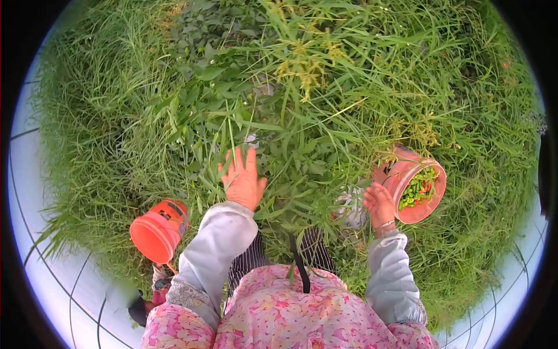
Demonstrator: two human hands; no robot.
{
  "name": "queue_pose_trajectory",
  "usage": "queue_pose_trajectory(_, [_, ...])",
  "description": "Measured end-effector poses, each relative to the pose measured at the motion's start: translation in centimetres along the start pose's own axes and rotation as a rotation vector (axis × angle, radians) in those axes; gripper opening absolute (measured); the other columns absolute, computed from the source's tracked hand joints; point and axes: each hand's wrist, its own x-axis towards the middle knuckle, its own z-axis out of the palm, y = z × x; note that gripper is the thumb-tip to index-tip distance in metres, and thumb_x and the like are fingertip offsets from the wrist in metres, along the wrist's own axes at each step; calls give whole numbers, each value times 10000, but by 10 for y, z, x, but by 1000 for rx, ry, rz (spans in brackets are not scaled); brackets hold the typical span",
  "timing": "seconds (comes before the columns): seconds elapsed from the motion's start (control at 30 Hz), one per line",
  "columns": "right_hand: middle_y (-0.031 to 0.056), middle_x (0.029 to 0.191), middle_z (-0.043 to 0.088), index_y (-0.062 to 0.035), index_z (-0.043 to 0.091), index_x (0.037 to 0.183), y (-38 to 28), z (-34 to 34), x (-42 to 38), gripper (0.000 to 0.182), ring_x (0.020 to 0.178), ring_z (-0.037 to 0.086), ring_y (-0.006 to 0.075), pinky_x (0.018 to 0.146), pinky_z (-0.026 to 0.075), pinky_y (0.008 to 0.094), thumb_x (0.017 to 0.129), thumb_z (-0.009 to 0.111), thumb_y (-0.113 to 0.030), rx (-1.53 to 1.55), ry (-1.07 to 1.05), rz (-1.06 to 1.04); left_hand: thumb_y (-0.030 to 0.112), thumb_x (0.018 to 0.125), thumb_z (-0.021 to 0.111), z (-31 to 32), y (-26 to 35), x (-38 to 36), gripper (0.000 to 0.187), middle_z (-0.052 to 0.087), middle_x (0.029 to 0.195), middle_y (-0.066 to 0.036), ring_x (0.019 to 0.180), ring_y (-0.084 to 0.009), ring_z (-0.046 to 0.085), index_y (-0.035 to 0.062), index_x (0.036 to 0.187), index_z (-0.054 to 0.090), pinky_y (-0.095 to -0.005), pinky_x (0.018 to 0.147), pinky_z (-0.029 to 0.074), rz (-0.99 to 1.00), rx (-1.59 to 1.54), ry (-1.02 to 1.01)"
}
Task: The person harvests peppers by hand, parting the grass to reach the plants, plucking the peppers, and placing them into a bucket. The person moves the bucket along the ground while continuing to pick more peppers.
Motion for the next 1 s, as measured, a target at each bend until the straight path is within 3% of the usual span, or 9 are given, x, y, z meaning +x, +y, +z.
queue_pose_trajectory(0.13, [60,1096,604,-87,555,1147,15,102,-24,256,935,599,160,767,495,290,898,514,-126,-490,-335,-29,230,674,717,28,-53,-22,866,333,1340,-201,1232,-379,346,122,1385,234,-425,1001,332,-356,-286,-158])
queue_pose_trajectory(0.3, [131,1342,412,-171,503,1247,55,152,-52,476,1204,425,307,978,370,393,802,622,-287,-1412,-724,-392,176,683,710,76,-83,-46,854,330,1349,-245,1210,-356,397,44,1375,228,-365,984,361,-488,-779,-201])
queue_pose_trajectory(0.5, [147,1367,368,-197,468,1279,70,117,-36,599,1251,349,352,1027,295,430,723,661,-305,-1816,-741,-215,133,698,725,103,-105,-46,812,403,1299,-220,1104,-321,471,-31,1343,259,-399,899,423,-641,-1170,19])
queue_pose_trajectory(0.6, [160,1313,430,-138,471,1273,65,84,-27,610,1221,388,350,1020,317,406,713,659,-291,-1799,-786,-185,169,739,691,97,-122,-36,679,467,1222,-195,1056,-289,486,-50,1281,345,-378,862,439,-482,-978,-93])
queue_pose_trajectory(0.63, [161,1301,442,-126,470,1272,51,94,-29,612,1214,397,347,1020,321,399,713,658,-291,-1817,-832,-132,189,752,674,89,-114,-35,454,580,1061,-158,924,-241,558,-22,1126,525,-356,797,460,-482,-940,-136])
queue_pose_trajectory(0.73, [154,1274,469,-111,468,1261,52,82,-25,578,1187,430,335,1012,341,385,723,632,-247,-1847,-886,-176,165,761,657,64,-77,-21,221,630,841,-106,747,-203,597,5,912,637,-322,709,476,-201,-684,-491])
queue_pose_trajectory(0.77, [157,1273,469,-117,467,1261,53,83,-22,571,1183,434,334,1006,349,382,726,630,-236,-1856,-884,-160,132,767,643,75,-59,-27,114,611,693,-84,636,-186,594,19,762,655,-296,646,476,-82,-881,-308])
queue_pose_trajectory(0.87, [154,1263,475,-119,477,1248,53,94,-25,530,1182,436,328,1001,353,379,737,604,-178,-1835,-881,-110,157,776,586,75,-12,-19,175,630,929,-122,824,-299,608,61,909,648,-371,764,474,-5,-1021,-205])
queue_pose_trajectory(1.0, [149,1232,503,-102,500,1223,66,87,-31,498,1155,456,327,996,358,383,730,564,-86,-1797,-909,-151,37,754,524,92,29,6,338,621,977,-148,848,-329,612,93,1079,601,-397,745,495,192,-518,-245])
